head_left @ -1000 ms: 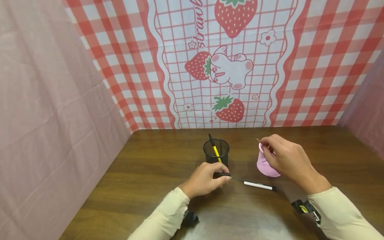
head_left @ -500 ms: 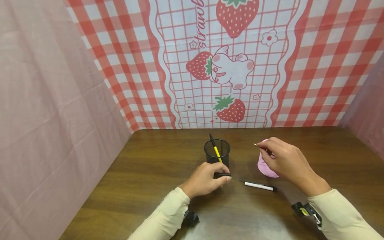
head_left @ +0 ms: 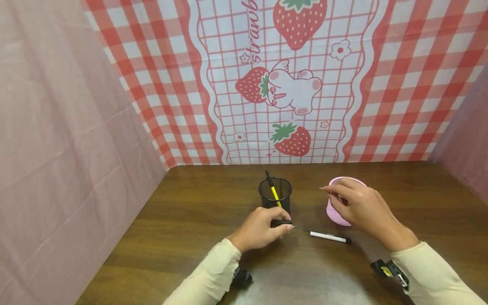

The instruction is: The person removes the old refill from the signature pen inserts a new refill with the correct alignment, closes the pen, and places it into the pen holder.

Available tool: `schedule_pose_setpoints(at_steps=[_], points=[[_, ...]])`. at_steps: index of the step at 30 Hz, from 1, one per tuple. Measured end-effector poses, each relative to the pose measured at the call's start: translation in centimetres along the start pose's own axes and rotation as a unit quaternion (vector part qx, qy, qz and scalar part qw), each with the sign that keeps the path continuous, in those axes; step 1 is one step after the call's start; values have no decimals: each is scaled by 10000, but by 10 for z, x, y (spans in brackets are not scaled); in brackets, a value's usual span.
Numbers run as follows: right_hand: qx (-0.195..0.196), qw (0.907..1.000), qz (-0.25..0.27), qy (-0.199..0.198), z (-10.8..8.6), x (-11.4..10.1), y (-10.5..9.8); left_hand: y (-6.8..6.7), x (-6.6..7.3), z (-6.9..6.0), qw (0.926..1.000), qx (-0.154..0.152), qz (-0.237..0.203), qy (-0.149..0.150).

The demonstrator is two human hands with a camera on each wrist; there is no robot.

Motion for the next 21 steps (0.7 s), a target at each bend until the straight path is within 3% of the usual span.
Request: schedule_pose_setpoints(at_steps=[6,21], points=[[-117,9999,-29,68,-4,-2,2,-2,-1,0,9999,40,-110,26],[-627,9976,-10,292,-9,-10,13,-4,-1,0,9999,45,99,6]])
Point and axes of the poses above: each hand's wrist, its own z-axis towards the middle knuckle, its own y-axis out of the palm, x = y × z, the point moved 6 cm from there along z, towards the middle knuckle, and after that the axes turned 14 degrees about x, right-handed, at the moved point
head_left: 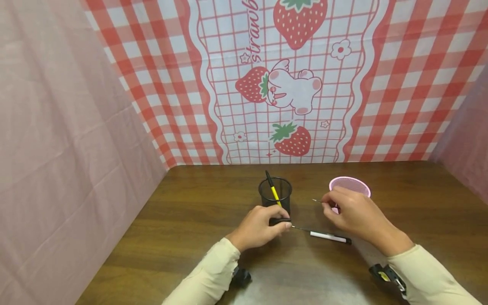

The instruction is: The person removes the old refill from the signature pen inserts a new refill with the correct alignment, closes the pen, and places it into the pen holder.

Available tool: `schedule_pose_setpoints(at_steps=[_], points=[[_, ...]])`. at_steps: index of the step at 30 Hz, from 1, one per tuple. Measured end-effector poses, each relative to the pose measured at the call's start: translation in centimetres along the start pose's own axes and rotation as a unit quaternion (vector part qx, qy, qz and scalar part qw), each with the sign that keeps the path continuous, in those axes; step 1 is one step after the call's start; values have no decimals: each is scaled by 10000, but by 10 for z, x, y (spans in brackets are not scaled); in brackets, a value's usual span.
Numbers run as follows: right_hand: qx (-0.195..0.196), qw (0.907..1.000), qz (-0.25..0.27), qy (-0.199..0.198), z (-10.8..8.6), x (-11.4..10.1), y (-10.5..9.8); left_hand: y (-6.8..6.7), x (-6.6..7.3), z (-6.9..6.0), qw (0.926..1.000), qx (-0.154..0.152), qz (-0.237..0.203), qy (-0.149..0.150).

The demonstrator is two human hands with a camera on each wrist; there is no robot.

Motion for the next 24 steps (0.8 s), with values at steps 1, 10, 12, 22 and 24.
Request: schedule_pose_setpoints(at_steps=[1,10,12,22,24], points=[[-38,10000,-8,-16,-1,-1,1,0,0,0,10000,-2,4,-8],[-319,9989,221,-254,-3,-10,7,-2,0,0,9999,80,92,12],[-345,9986,297,-281,-3,-12,7,-2,-1,0,9999,91,76,-1],[-430,9971,492,-396,-2,-19,10,-2,-2,0,9998,113,161,59],[-423,9969,513,-418,-3,-20,10,-1,-1,0,9998,104,160,61]])
Point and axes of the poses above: each hand's wrist, its own z-axis towards the middle knuckle, its own y-axis out of the palm, x = y × z, the point moved 6 cm from there along z, towards the middle knuckle, and after that the axes turned 14 degrees about x, right-handed, at the moved point
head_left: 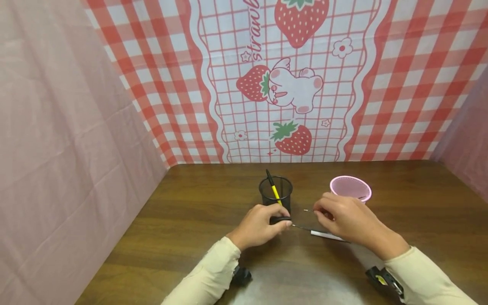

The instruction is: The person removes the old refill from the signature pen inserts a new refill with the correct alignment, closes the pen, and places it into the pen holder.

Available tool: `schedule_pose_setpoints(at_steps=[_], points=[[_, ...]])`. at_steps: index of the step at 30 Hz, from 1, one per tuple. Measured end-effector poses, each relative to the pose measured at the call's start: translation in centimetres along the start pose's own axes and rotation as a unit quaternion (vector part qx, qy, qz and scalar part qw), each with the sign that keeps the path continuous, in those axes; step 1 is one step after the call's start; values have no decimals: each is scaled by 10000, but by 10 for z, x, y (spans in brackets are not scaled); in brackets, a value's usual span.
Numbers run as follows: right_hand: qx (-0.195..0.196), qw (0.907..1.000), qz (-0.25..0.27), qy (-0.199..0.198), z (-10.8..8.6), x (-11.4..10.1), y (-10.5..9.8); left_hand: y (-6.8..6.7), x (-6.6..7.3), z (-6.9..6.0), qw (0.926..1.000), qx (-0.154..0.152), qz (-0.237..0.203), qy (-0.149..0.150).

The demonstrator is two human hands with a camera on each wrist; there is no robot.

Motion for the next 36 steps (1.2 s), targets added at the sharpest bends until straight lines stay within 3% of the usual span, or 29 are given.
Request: schedule_pose_setpoints(at_steps=[36], points=[[-43,9993,337,-130,1,-18,10,1,3,1,9999,-4,88,127]])
Point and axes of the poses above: each hand's wrist, its own z-axis towards the middle knuckle, its own y-axis out of the palm, x = y × z, the point moved 6 cm from there along z, towards the middle knuckle, and after that the axes turned 14 degrees about x, right-handed, at the moved point
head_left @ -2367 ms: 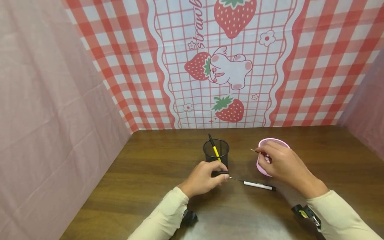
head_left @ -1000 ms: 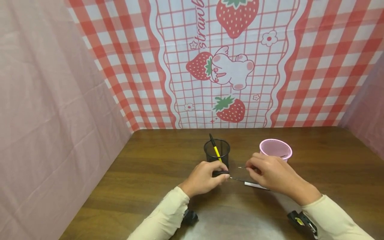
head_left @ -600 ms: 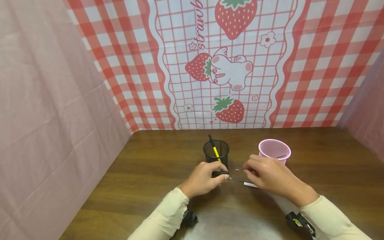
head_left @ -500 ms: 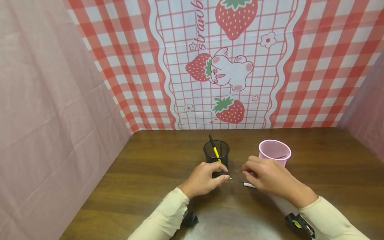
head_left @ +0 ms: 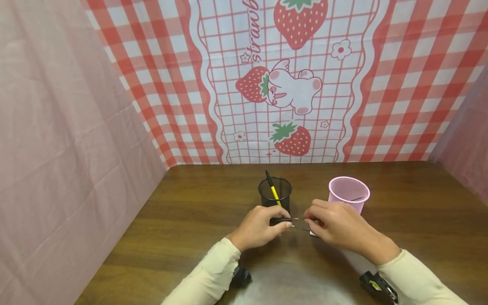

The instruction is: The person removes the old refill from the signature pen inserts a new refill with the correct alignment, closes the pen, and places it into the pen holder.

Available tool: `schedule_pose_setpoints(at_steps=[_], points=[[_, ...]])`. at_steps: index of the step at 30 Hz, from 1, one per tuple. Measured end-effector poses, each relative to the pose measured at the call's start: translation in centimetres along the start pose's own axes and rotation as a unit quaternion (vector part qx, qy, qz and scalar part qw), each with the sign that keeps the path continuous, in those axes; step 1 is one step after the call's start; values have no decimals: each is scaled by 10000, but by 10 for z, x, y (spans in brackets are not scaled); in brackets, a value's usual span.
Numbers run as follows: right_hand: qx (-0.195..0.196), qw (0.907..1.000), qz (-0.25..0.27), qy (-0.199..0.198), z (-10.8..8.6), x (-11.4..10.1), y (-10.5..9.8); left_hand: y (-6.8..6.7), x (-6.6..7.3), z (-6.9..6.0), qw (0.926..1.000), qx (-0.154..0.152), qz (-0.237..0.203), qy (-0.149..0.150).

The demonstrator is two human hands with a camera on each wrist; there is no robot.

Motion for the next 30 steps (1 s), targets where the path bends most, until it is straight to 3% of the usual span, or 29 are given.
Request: schedule_pose_setpoints(at_steps=[13,30], points=[[6,10000,-73,-18,-1,-5,1,-2,-1,0,9995,-47,-293,-83],[-91,9998,177,-95,-2,-10,8,1,2,-2,9996,-92,-16,259]])
Point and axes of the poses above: each hand's wrist, its own z-axis towards the middle knuckle, its own y-axis out of the palm, x = y × z, the point moved 6 cm from there along z, towards the middle knuckle, and after that the axes turned 14 degrees about x, right-handed, at the moved point
